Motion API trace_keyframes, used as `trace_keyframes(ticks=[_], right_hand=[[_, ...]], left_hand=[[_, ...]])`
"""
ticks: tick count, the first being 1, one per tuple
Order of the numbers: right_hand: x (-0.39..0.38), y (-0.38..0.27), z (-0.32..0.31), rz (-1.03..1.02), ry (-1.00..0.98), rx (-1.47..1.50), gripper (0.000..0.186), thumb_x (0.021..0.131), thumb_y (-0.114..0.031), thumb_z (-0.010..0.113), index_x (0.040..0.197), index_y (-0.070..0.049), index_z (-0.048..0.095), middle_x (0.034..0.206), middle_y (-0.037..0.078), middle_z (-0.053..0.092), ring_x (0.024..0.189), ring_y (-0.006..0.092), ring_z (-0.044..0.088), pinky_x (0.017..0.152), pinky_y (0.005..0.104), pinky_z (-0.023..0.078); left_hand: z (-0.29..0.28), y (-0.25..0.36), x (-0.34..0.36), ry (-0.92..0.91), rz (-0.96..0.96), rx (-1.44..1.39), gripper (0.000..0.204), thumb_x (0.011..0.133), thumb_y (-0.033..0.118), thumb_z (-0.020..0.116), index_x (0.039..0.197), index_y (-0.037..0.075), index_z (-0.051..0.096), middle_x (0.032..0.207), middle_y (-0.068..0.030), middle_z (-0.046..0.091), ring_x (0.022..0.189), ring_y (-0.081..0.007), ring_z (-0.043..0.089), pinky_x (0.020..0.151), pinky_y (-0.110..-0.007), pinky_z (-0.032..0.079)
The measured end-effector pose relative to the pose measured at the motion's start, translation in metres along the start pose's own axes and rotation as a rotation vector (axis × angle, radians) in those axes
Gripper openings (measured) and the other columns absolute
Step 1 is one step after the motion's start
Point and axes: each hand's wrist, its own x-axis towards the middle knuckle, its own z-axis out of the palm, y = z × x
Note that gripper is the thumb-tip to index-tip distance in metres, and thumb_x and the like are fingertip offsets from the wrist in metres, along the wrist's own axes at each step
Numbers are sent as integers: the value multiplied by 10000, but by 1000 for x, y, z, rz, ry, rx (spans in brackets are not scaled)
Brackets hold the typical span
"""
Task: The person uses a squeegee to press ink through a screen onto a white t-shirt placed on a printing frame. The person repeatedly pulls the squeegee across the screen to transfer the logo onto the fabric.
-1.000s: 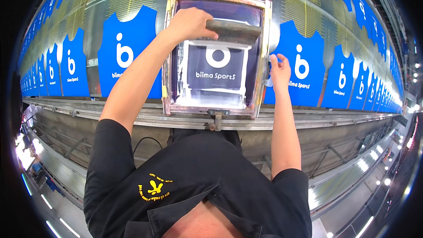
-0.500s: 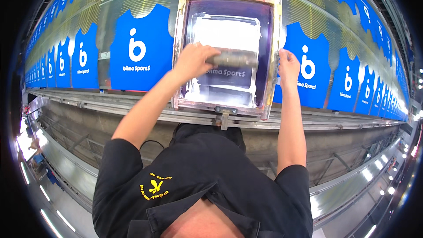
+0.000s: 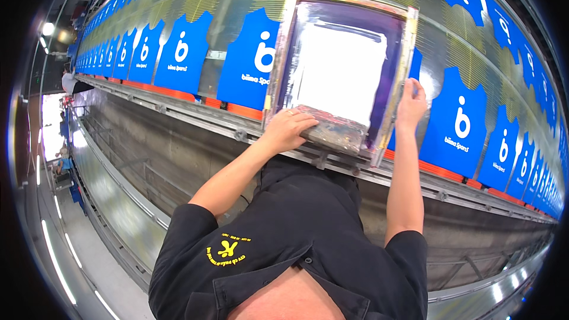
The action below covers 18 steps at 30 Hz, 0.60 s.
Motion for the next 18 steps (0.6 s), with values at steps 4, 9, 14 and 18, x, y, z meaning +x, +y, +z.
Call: trace_keyframes(ticks=[4, 9, 14, 18], right_hand=[[-54, 14, 107, 3, 2, 7, 302, 1090, -279, 737, 1245, -20, 742, 849, -8, 693, 725, 41, 555, 624, 257, 440], [-109, -10, 211, 73, -5, -44, 260, 1091, -244, 725, 1249, -38, 724, 755, -46, 643, 657, 20, 490, 591, 258, 392], [-116, 11, 249, -7, 56, -260, 329, 1040, -307, 770, 1272, -80, 721, 907, 28, 718, 805, 114, 634, 750, 309, 512], [-124, -12, 256, 102, 27, -320, 340, 1024, -315, 778, 1268, -84, 723, 1054, 73, 760, 946, 174, 703, 872, 339, 551]], left_hand=[[-47, -88, -33, -42, -66, 32, 539, 699, 116, 862, 1231, 127, 775, 1240, -27, 782, 1208, -268, 706, 1006, -447, 552], [-100, -174, -72, -62, -54, 111, 544, 683, 108, 859, 1221, 139, 789, 1183, -5, 790, 1091, -248, 723, 959, -418, 555], [-138, -219, -61, -249, -7, 70, 444, 732, 174, 868, 1168, 160, 786, 1064, -2, 800, 988, -249, 743, 889, -424, 573], [-158, -275, 14, -197, 14, 132, 263, 813, 235, 850, 1065, 171, 812, 952, -44, 794, 897, -289, 763, 789, -481, 594]])
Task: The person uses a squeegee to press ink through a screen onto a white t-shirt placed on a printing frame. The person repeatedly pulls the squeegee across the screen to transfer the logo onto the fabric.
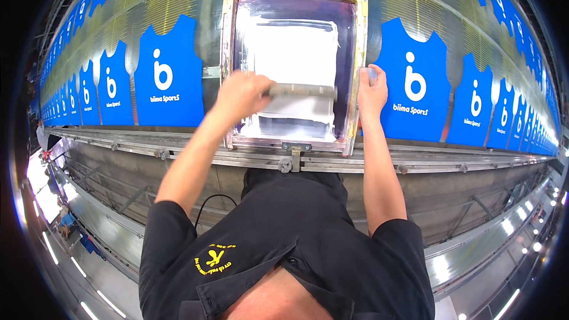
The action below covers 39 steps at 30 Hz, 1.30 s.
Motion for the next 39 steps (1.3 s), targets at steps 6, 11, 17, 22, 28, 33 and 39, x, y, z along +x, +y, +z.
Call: trace_keyframes(ticks=[6, 11, 17, 22, 28, 33, 39], right_hand=[[-2, -9, 7, 2, 11, -78, 380, 1023, -326, 781, 1296, -69, 717, 1128, 113, 762, 1031, 202, 717, 924, 357, 557], [18, 1, 3, -33, 51, -163, 475, 1002, -357, 815, 1319, -19, 710, 1183, 145, 745, 1118, 247, 701, 1016, 395, 530], [94, -134, 68, -921, -112, -347, 481, 907, -376, 891, 1220, -38, 751, 1105, 153, 754, 1077, 386, 696, 978, 477, 532], [104, -114, 104, -1081, -262, -516, 368, 850, -324, 902, 988, -48, 701, 954, 141, 726, 968, 405, 686, 845, 504, 506], [-40, -70, 35, -934, -381, -532, 298, 828, -161, 873, 1050, -85, 690, 974, 110, 678, 961, 351, 628, 850, 490, 453], [-141, -37, -9, -873, -402, -475, 446, 690, -36, 825, 1120, -68, 709, 1072, 104, 696, 1067, 336, 651, 946, 468, 462], [-183, -24, -46, -819, -597, -471, 532, 621, -17, 840, 1133, -77, 709, 1107, 75, 693, 1119, 307, 658, 985, 464, 450]], left_hand=[[-50, -72, 128, 34, -26, 53, 241, 913, 370, 816, 1029, 159, 809, 941, -77, 784, 923, -345, 755, 767, -495, 589], [-38, -98, 175, 6, -77, 114, 341, 930, 468, 812, 1032, 143, 794, 921, -72, 787, 923, -334, 761, 770, -476, 587], [-43, -92, 183, -25, -115, 207, 429, 901, 549, 824, 1000, 132, 798, 897, -82, 794, 887, -327, 781, 788, -497, 622], [-28, -87, 170, 14, -111, 156, 403, 876, 545, 827, 966, 151, 816, 846, -100, 790, 845, -350, 779, 737, -501, 620], [34, -18, 33, 131, -83, 79, 186, 815, 310, 840, 817, 141, 762, 860, -63, 751, 848, -299, 767, 716, -471, 627], [75, 44, -71, 234, -102, 67, 258, 687, 182, 865, 896, 137, 721, 890, -23, 706, 883, -250, 722, 770, -397, 585], [77, 94, -139, 187, -146, -27, 497, 664, 167, 857, 1142, 104, 739, 1030, -41, 705, 1015, -261, 696, 880, -402, 555]])
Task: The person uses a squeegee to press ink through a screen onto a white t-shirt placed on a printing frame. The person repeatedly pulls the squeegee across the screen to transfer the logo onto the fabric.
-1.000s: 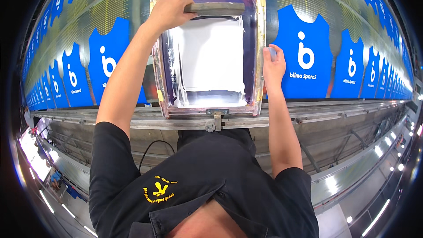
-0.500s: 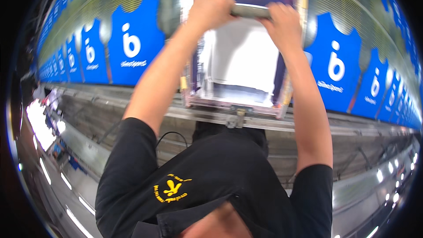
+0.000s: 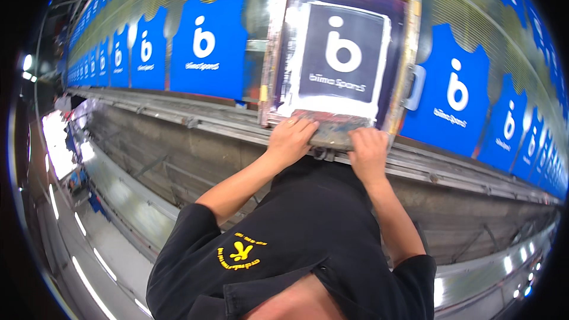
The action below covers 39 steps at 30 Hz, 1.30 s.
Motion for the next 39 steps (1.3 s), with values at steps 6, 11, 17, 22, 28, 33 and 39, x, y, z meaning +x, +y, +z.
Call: trace_keyframes(ticks=[6, 11, 17, 22, 28, 33, 39], right_hand=[[28, 9, -36, -51, -32, 33, 494, 668, -100, 933, 1113, -85, 719, 992, 64, 684, 994, 301, 669, 916, 481, 453], [166, 75, -41, -36, 82, -100, 347, 838, -296, 909, 1044, -80, 731, 954, 106, 713, 938, 332, 672, 877, 486, 469], [306, 141, -48, -20, 230, -57, 404, 831, -392, 917, 968, -53, 745, 890, 132, 723, 904, 382, 692, 812, 509, 522], [274, 130, -26, -12, 279, -156, 363, 820, -299, 940, 993, -50, 740, 926, 126, 722, 890, 372, 684, 794, 480, 538], [125, 65, -3, -22, 210, -88, 361, 720, -150, 920, 1013, -65, 728, 947, 105, 692, 954, 346, 675, 846, 481, 503], [39, 24, 0, 24, 161, 12, 372, 715, -163, 931, 1010, -67, 726, 951, 92, 697, 956, 332, 670, 844, 470, 477], [61, 58, -13, 64, 74, 50, 419, 790, -324, 954, 982, -37, 716, 905, 112, 693, 928, 348, 672, 834, 480, 500]], left_hand=[[-44, -11, 51, -314, 18, -50, 344, 749, 267, 897, 1014, 117, 737, 945, -63, 720, 940, -298, 742, 811, -452, 584], [-62, -73, 223, -463, -13, 102, 423, 896, 550, 823, 998, 139, 819, 964, -109, 796, 962, -329, 787, 815, -484, 641], [-70, -127, 354, -219, 11, 142, 434, 853, 552, 854, 992, 142, 822, 890, -91, 797, 893, -333, 784, 788, -494, 620], [-44, -119, 321, -155, 4, 133, 389, 851, 524, 863, 921, 147, 800, 864, -73, 777, 847, -335, 769, 743, -501, 606], [-10, -72, 161, -32, 106, 98, 286, 726, 347, 947, 885, 190, 769, 852, -28, 715, 793, -278, 758, 687, -449, 599], [-8, -33, 85, -57, 84, 14, 313, 726, 356, 938, 809, 148, 719, 803, -48, 694, 782, -285, 742, 675, -458, 576], [-20, -19, 130, -359, -56, -6, 532, 802, 624, 878, 869, 104, 792, 808, -124, 757, 828, -367, 762, 735, -507, 595]])
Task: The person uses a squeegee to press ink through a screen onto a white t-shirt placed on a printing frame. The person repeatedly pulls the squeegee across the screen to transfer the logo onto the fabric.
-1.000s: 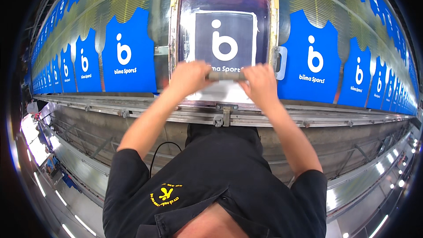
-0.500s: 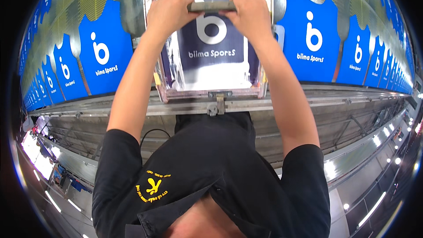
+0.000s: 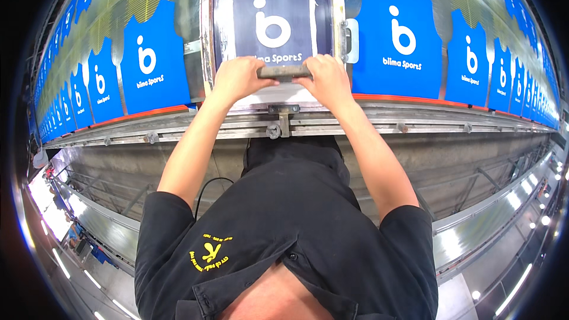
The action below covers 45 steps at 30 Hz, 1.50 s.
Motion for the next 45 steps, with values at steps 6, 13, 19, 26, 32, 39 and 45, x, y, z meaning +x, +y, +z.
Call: trace_keyframes(ticks=[6, 13, 19, 26, 32, 39, 45], right_hand=[[14, 9, -4, 283, -380, 140, 535, 797, -434, 953, 917, 22, 700, 942, 196, 736, 935, 407, 719, 818, 500, 548], [45, 26, -38, 567, -34, 475, 412, 950, -389, 878, 1113, -19, 796, 1066, 133, 791, 1002, 218, 754, 923, 362, 586], [54, 111, -11, 741, 495, 157, 416, 1041, -365, 786, 1259, -13, 745, 1113, 125, 736, 1015, 229, 708, 922, 395, 567], [67, 91, -11, 961, 383, 726, 339, 1070, -305, 768, 1279, -39, 743, 865, -43, 659, 615, 19, 458, 515, 236, 343], [79, 54, -41, 964, 404, 717, 371, 1092, -351, 737, 1283, -33, 723, 763, -83, 506, 595, 15, 414, 483, 223, 302], [77, 65, -41, 854, 498, 676, 365, 1057, -303, 762, 1247, 8, 740, 940, 19, 675, 764, 81, 573, 656, 268, 453], [83, 49, -36, 666, 617, 609, 364, 1058, -257, 765, 1296, 17, 741, 1086, 52, 753, 931, 104, 641, 816, 280, 521]], left_hand=[[6, -6, 16, -263, -60, -49, 637, 705, 679, 909, 989, 112, 852, 821, -143, 791, 850, -363, 784, 795, -494, 612], [-40, -38, 60, -428, 54, -327, 714, 688, 647, 946, 1081, 57, 862, 913, -176, 815, 896, -359, 784, 835, -477, 597], [-112, -67, 128, -182, 132, -31, 508, 775, 566, 899, 1043, 138, 850, 939, -125, 814, 948, -352, 787, 832, -498, 608], [-110, -117, 188, 149, 201, 43, 385, 881, 478, 822, 1054, 134, 803, 925, -109, 784, 945, -370, 767, 793, -519, 593], [-88, -105, 130, 255, 215, -79, 383, 836, 277, 890, 1206, 211, 816, 1100, -71, 814, 1046, -360, 752, 887, -500, 604], [18, -52, -34, 402, 283, -159, 567, 679, 98, 892, 1228, 177, 772, 1149, -28, 773, 1088, -292, 716, 891, -467, 551], [57, -34, -135, 474, 283, -165, 678, 658, 53, 863, 1319, 150, 745, 1337, -7, 749, 1122, -262, 684, 978, -434, 543]])
